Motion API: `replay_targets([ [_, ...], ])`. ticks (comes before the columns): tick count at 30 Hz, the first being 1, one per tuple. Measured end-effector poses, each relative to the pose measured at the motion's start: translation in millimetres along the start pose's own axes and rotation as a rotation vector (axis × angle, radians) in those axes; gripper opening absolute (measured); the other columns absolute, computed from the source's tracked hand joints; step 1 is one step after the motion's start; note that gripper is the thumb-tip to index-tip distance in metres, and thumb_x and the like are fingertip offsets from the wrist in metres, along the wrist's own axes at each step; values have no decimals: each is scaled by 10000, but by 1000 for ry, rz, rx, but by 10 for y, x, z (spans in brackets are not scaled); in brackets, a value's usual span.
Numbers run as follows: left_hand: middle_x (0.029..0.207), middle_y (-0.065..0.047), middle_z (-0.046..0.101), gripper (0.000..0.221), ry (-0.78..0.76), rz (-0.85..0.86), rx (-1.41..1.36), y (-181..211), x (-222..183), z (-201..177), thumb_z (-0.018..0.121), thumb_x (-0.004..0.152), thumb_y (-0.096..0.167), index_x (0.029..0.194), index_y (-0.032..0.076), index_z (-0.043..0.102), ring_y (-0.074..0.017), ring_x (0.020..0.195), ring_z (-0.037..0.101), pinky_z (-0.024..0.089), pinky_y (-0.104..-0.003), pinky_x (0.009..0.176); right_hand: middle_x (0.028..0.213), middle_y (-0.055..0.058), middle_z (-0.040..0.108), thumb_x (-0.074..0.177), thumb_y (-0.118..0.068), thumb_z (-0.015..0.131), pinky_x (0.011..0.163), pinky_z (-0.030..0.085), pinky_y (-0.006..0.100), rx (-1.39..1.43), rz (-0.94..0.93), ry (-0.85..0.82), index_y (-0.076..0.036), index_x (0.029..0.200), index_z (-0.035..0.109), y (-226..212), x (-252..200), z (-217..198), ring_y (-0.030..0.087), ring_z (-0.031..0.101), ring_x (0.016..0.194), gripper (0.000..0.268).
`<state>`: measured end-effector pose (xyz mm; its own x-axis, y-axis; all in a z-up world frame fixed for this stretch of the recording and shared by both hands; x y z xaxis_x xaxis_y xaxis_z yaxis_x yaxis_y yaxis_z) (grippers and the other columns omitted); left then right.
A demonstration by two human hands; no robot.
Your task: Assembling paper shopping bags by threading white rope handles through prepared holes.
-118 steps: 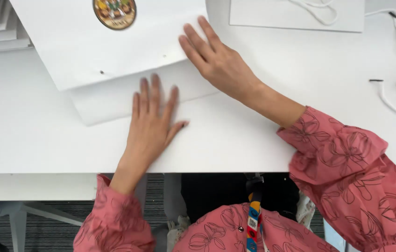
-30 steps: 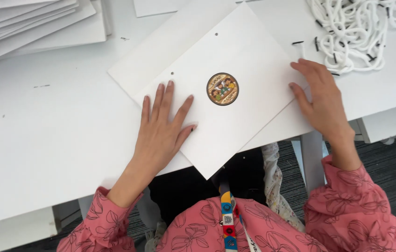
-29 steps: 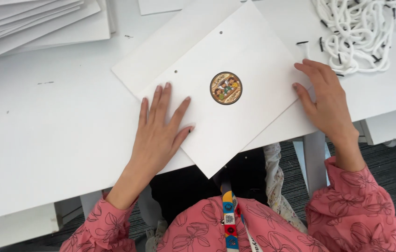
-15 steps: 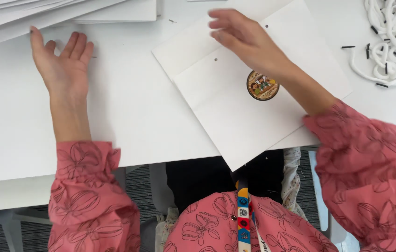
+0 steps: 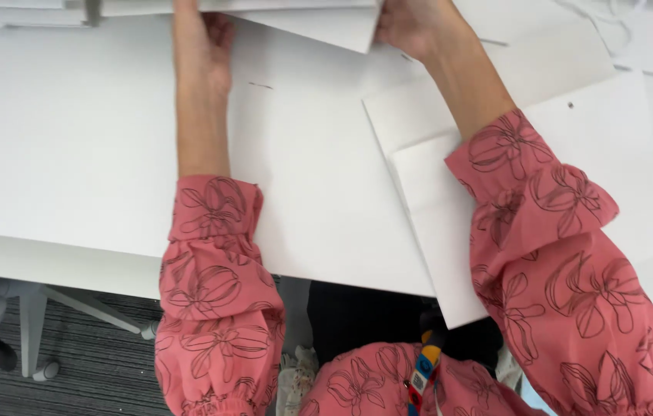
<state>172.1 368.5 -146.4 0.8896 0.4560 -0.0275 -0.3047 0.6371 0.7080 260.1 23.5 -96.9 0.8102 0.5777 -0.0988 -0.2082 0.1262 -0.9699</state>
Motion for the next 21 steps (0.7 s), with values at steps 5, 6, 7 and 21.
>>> replay_targets([
  [5, 1598, -242, 358, 1166, -23, 42, 234, 276, -470, 689, 686, 793, 744, 1572, -27, 288, -420, 1506, 356, 355, -568, 1213, 1475, 165, 517, 1014, -462, 383, 1078, 491, 465, -45, 102, 156, -70, 1506, 368, -739, -463, 737, 272, 569, 1317, 629],
  [6, 1598, -242, 358, 1166, -23, 72, 232, 417, -506, 724, 686, 793, 744, 1572, -27, 288, -420, 1506, 356, 355, -568, 1213, 1475, 165, 517, 1014, -462, 383, 1078, 491, 465, -51, 82, 134, -70, 1506, 368, -742, -453, 773, 272, 569, 1317, 629],
  [7, 1590, -232, 362, 1153, 2, 32, 211, 488, -541, 772, 646, 795, 753, 1575, -6, 264, -404, 1491, 356, 358, -560, 1200, 1448, 180, 540, 1027, -423, 404, 1041, 532, 447, -82, 116, 171, -11, 1494, 367, -731, -471, 756, 272, 609, 1263, 624],
  [21, 1527, -150, 393, 744, 78, -64, 232, 513, -611, 653, 528, 987, 465, 1556, 82, 238, -271, 1421, 445, 449, -417, 1175, 1369, 196, 577, 994, -226, 553, 984, 567, 400, -113, 302, 195, 53, 1503, 257, -728, -497, 632, 247, 661, 1194, 651],
])
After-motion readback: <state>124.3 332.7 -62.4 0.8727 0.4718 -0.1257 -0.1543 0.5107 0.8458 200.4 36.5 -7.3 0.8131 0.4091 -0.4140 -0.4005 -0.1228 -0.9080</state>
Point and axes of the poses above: each hand's wrist, its own x-axis towards the middle knuckle, its own z-axis out of the palm, y = z × x, the point moved 2 cm from there along x, towards the middle knuckle
